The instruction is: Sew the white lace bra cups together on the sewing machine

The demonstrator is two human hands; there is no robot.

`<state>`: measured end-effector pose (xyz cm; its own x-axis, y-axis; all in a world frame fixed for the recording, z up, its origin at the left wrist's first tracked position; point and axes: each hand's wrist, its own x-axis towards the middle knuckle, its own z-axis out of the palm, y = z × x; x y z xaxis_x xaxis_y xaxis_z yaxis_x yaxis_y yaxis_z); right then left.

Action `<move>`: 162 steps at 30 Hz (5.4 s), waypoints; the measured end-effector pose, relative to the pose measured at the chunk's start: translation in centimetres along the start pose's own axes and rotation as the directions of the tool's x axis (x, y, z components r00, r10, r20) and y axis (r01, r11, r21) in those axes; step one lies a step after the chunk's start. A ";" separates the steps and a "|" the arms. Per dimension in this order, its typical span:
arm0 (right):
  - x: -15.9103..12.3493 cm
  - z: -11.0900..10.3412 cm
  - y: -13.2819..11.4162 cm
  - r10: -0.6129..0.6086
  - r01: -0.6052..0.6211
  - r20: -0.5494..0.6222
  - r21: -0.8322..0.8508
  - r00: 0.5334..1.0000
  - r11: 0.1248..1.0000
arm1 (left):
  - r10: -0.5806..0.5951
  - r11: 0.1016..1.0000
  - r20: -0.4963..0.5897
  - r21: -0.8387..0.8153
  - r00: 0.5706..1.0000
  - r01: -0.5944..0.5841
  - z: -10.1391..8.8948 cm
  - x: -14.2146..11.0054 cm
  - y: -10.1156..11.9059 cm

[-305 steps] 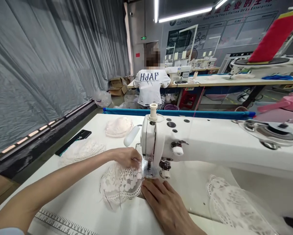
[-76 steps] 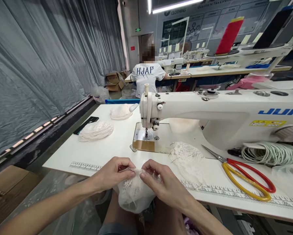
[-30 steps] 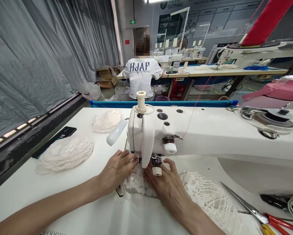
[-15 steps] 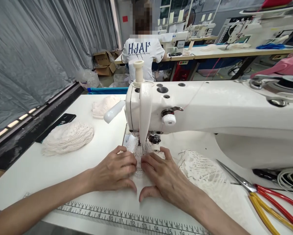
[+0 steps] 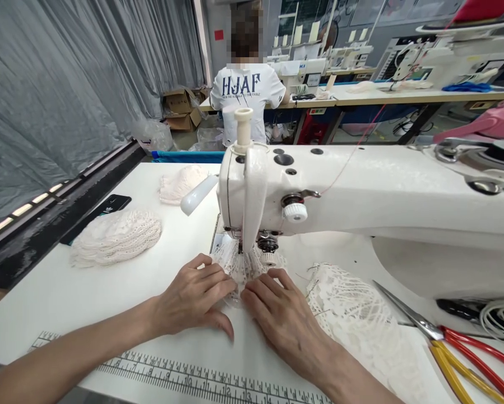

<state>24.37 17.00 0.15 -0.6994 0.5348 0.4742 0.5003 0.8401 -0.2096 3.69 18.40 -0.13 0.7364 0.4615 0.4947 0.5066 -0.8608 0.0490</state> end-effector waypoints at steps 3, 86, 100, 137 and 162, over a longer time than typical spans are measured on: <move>0.1 0.0 0.0 -0.012 0.012 0.000 0.015 1.000 1.000 | 0.013 0.997 0.033 0.079 0.999 -0.015 0.1 -0.2 0.0; 0.6 1.7 3.3 0.097 -0.074 0.045 -0.364 0.994 0.928 | -0.110 0.962 0.095 0.261 0.989 0.082 1.0 1.6 -2.2; 0.4 0.8 1.9 0.017 -0.030 -0.064 -0.207 0.998 0.978 | -0.024 0.970 0.033 0.244 0.999 0.015 0.5 1.3 -0.7; 0.7 1.0 -1.1 -0.170 0.162 -0.135 -0.071 0.976 0.984 | -0.192 0.981 0.470 0.058 0.861 0.187 -7.9 -5.1 5.6; 1.0 1.2 -0.1 -0.135 0.132 -0.077 -0.044 0.988 0.990 | -0.584 0.689 0.390 -0.225 0.712 0.689 -2.8 0.2 -1.7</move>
<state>23.04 17.58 -0.43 -0.7191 0.4076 0.5628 0.4254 0.8986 -0.1071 1.69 19.37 2.25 0.4029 0.9151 -0.0149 0.7552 -0.3232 0.5702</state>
